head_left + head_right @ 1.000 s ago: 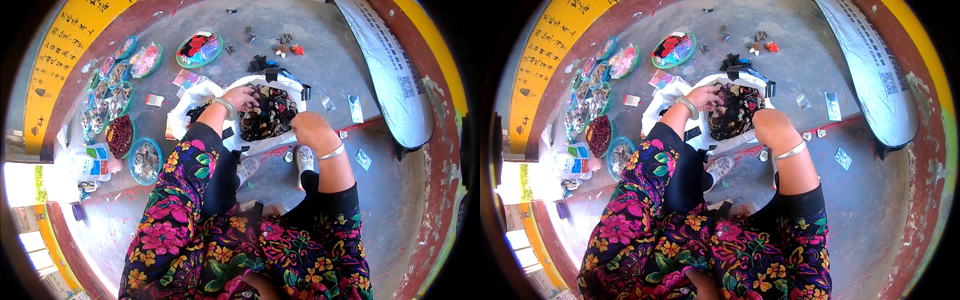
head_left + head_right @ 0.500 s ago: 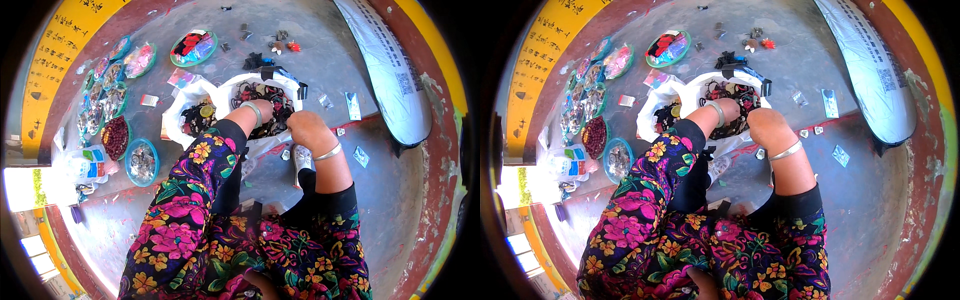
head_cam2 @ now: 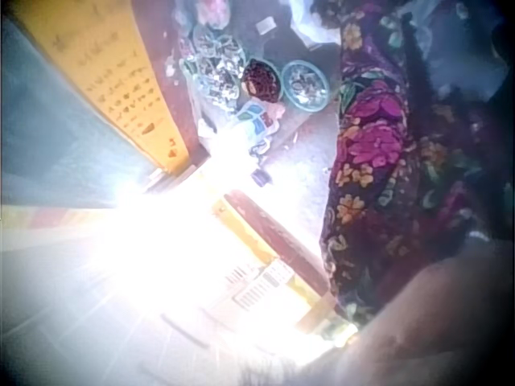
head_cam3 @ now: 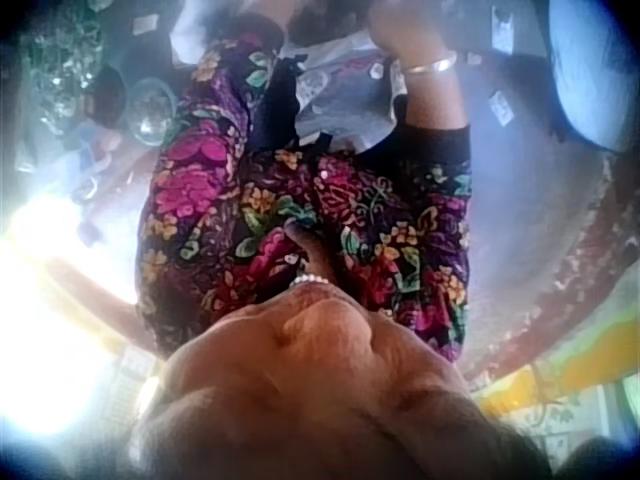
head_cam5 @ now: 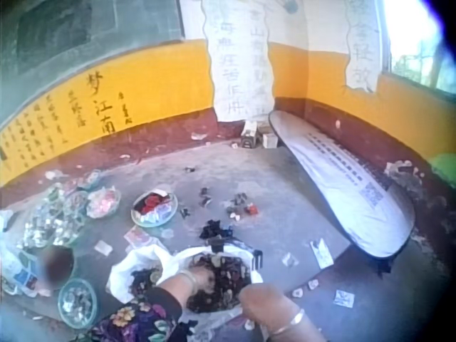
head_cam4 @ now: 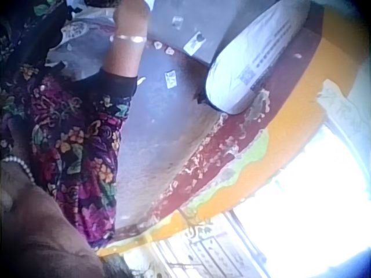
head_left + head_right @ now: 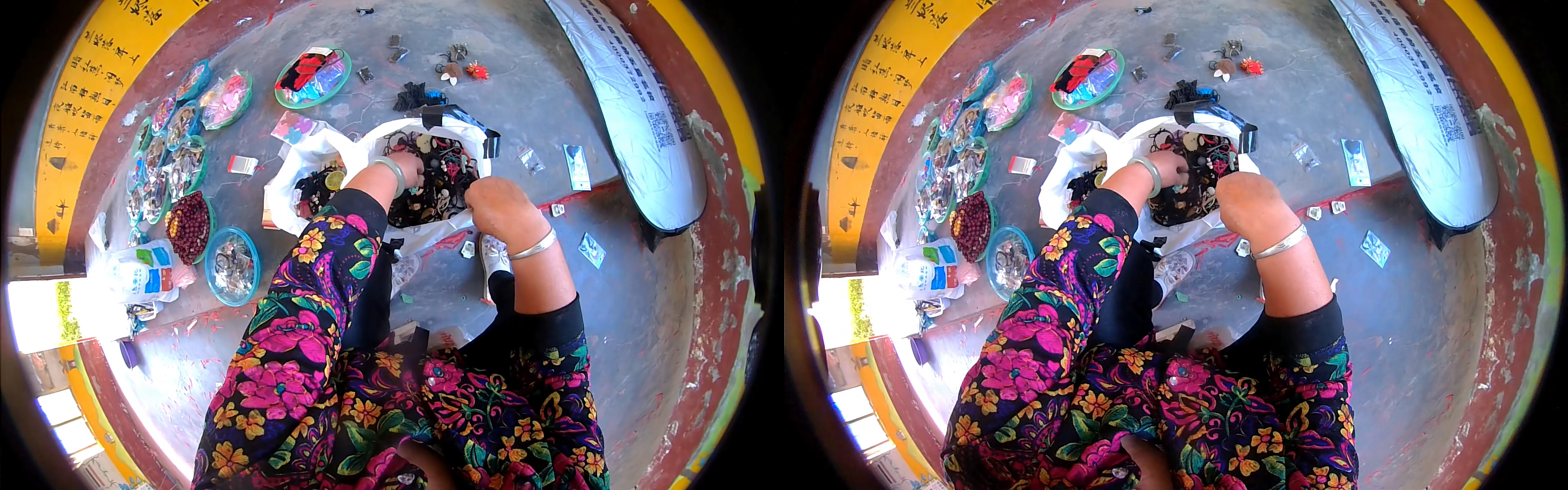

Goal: The person sits on the floor and sorts through various craft supplies, including beads, hair ties, and small plastic bags. They pick up items from a white bag, examine them, and place them into different containers or back into the bag.

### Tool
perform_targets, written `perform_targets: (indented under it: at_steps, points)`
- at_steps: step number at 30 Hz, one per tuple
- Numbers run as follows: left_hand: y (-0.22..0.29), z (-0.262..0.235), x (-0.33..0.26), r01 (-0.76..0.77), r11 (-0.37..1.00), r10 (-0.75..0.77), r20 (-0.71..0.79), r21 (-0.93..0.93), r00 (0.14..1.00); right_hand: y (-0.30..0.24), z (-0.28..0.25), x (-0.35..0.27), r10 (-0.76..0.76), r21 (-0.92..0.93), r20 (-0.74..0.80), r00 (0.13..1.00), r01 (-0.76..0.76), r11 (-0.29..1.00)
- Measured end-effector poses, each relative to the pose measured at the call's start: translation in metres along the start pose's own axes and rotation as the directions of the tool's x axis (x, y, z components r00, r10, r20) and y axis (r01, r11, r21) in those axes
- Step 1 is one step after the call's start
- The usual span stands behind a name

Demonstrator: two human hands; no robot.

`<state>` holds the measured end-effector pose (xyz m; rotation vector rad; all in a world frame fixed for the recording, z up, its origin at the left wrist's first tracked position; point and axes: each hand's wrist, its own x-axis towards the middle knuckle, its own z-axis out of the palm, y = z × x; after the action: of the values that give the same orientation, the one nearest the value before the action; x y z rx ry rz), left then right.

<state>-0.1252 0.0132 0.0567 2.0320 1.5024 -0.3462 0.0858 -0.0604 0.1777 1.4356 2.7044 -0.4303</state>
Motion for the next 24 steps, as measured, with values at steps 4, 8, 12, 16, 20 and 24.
perform_targets:
  at_steps: [4, 8, 12, 16, 20, 24]
  points:
    - [0.003, -0.001, -0.01, -0.035, 0.999, 0.034, 0.077, 0.011, 0.996, -0.004, 0.003, 0.004, -0.013, -0.007, 0.019, 1.0, 0.013, 1.0]
    - [0.016, -0.006, -0.008, -0.053, 0.998, 0.055, 0.074, -0.028, 0.996, -0.001, 0.0, 0.001, 0.006, -0.021, 0.013, 1.0, -0.005, 1.0]
    - [0.011, 0.006, -0.008, -0.039, 0.999, 0.04, 0.023, -0.026, 0.999, -0.008, -0.001, 0.003, -0.017, -0.016, 0.033, 0.999, 0.017, 1.0]
    - [0.021, 0.006, -0.007, 0.025, 0.996, -0.024, 0.021, -0.08, 1.0, -0.008, -0.002, 0.002, -0.016, -0.022, 0.032, 0.999, 0.017, 1.0]
    - [0.02, 0.013, -0.006, -0.095, 0.992, 0.089, -0.069, -0.086, 0.994, -0.009, -0.003, 0.001, -0.006, -0.001, 0.054, 0.999, 0.006, 1.0]
    - [0.024, 0.012, -0.003, -0.042, 0.997, 0.034, 0.143, 0.057, 0.989, -0.011, -0.007, 0.002, 0.0, 0.001, 0.088, 0.996, 0.0, 1.0]
